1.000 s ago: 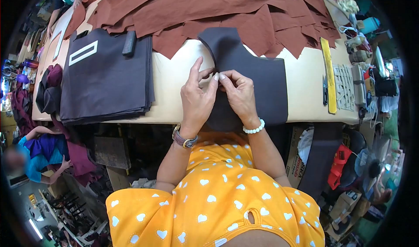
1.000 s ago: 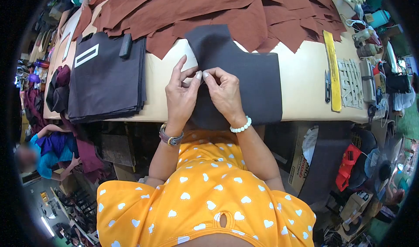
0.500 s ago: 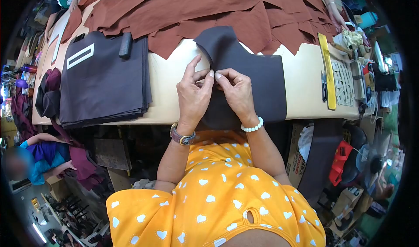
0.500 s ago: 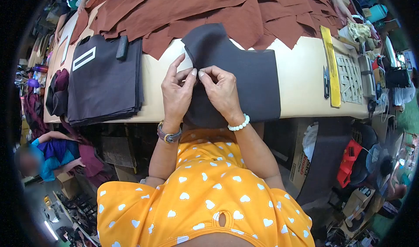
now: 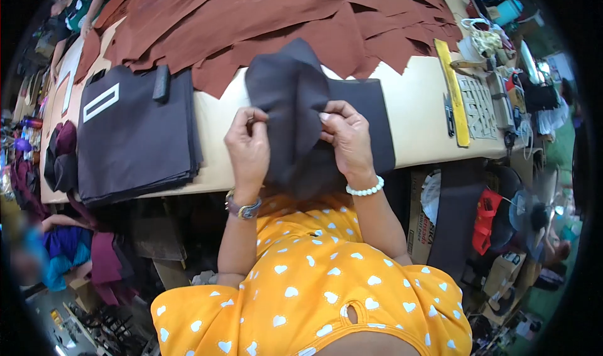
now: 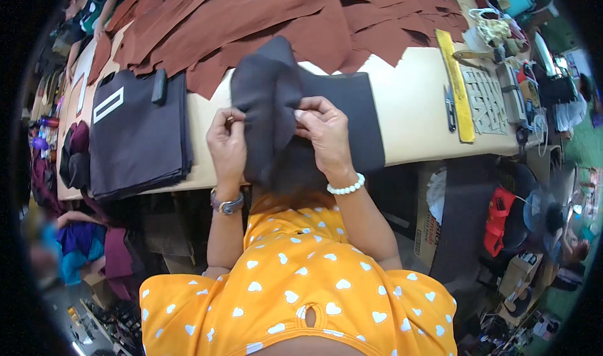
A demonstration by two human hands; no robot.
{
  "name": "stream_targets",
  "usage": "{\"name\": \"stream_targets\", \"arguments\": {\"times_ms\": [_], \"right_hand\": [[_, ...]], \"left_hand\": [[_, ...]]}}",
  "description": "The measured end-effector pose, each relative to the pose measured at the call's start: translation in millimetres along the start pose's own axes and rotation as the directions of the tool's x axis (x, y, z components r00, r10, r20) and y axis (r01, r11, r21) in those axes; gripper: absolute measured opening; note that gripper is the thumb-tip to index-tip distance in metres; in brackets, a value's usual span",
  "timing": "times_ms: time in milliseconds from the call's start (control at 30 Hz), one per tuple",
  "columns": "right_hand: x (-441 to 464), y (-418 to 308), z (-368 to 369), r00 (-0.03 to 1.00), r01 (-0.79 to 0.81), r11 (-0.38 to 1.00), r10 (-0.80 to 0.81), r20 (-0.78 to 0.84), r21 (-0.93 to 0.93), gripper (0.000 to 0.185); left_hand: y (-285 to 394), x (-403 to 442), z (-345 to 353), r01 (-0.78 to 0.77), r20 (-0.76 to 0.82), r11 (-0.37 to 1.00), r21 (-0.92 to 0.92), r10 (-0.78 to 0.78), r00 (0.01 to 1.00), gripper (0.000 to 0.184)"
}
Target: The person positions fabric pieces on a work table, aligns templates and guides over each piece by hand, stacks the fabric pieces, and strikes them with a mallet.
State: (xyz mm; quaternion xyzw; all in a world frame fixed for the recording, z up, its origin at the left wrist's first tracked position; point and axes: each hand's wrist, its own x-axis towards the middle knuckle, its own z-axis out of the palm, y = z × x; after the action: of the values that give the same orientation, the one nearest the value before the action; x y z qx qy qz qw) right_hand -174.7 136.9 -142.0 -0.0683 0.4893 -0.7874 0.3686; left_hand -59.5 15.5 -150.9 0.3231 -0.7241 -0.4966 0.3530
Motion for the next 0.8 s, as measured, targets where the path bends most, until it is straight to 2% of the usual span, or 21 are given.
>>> {"name": "stream_targets", "arguments": {"times_ms": [67,133,200,267,300,400,433,500,533,567,667,767,800], "right_hand": [[-6.7,-11.8,-25.5,0.999,0.003,0.992,0.002,-0.042,0.129,0.017],[-15.6,-29.6,-52.6,0.99,0.012,0.99,0.008,-0.143,0.144,0.025],[-21.4,-47.7,-87.6,0.989,0.055,0.99,-0.037,-0.142,0.127,0.03],[-25.2,-66.6,-107.6,0.966,0.162,0.985,-0.146,-0.212,0.062,0.034],[-22.9,-70.0,-129.4,0.945,0.237,0.97,-0.243,-0.218,-0.054,0.036],[-23.5,-89.0,-156.4,0.9,0.299,0.927,-0.353,-0.257,-0.226,0.038],[-18.6,-88.8,-173.1,0.865,0.306,0.876,-0.42,-0.275,-0.373,0.038],[-20.5,-96.5,-163.5,0.776,0.267,0.676,-0.574,-0.263,-0.687,0.038],[-21.5,-98.6,-160.2,0.73,0.218,0.545,-0.642,-0.236,-0.809,0.038],[-20.7,-98.4,-163.8,0.689,0.151,0.344,-0.709,-0.151,-0.927,0.04],[-19.1,-98.3,-172.4,0.682,0.156,0.045,-0.727,0.074,-0.987,0.042],[-10.2,-96.2,-182.3,0.693,0.162,-0.096,-0.698,0.183,-0.982,0.043],[-7.6,-94.4,-182.7,0.697,0.166,-0.143,-0.682,0.219,-0.976,0.044]], "left_hand": [[5.9,-1.9,-5.8,-0.075,-0.007,0.997,0.026,0.075,0.997,0.016],[-1.7,-7.0,-13.5,-0.015,-0.019,1.0,-0.011,0.015,1.0,0.029],[-6.9,-10.5,-19.2,0.029,-0.044,0.996,-0.087,-0.033,0.998,0.036],[-2.1,-12.8,-31.9,0.124,0.032,0.991,-0.041,-0.123,0.992,0.04],[-5.9,-12.4,-38.6,0.114,0.075,0.993,0.013,-0.115,0.99,0.047],[-0.8,-10.1,-52.0,0.117,0.098,0.984,0.131,-0.131,0.987,0.052],[1.5,-9.1,-54.6,0.193,0.087,0.979,0.065,-0.199,0.976,0.055],[-13.2,-3.5,-66.2,0.018,0.063,0.983,0.185,-0.03,0.998,0.053],[-19.4,-3.2,-70.6,-0.067,0.059,0.967,0.247,0.054,0.997,0.052],[-5.2,-5.0,-72.5,0.007,0.041,0.943,0.334,-0.022,0.999,0.051],[-10.1,-8.6,-84.6,-0.04,0.017,0.88,0.474,0.036,0.999,0.05],[-10.7,-13.4,-90.1,0.018,0.016,0.897,0.442,-0.028,0.999,0.048],[-8.8,-15.9,-89.4,0.026,0.006,0.876,0.482,-0.033,0.999,0.048]]}}
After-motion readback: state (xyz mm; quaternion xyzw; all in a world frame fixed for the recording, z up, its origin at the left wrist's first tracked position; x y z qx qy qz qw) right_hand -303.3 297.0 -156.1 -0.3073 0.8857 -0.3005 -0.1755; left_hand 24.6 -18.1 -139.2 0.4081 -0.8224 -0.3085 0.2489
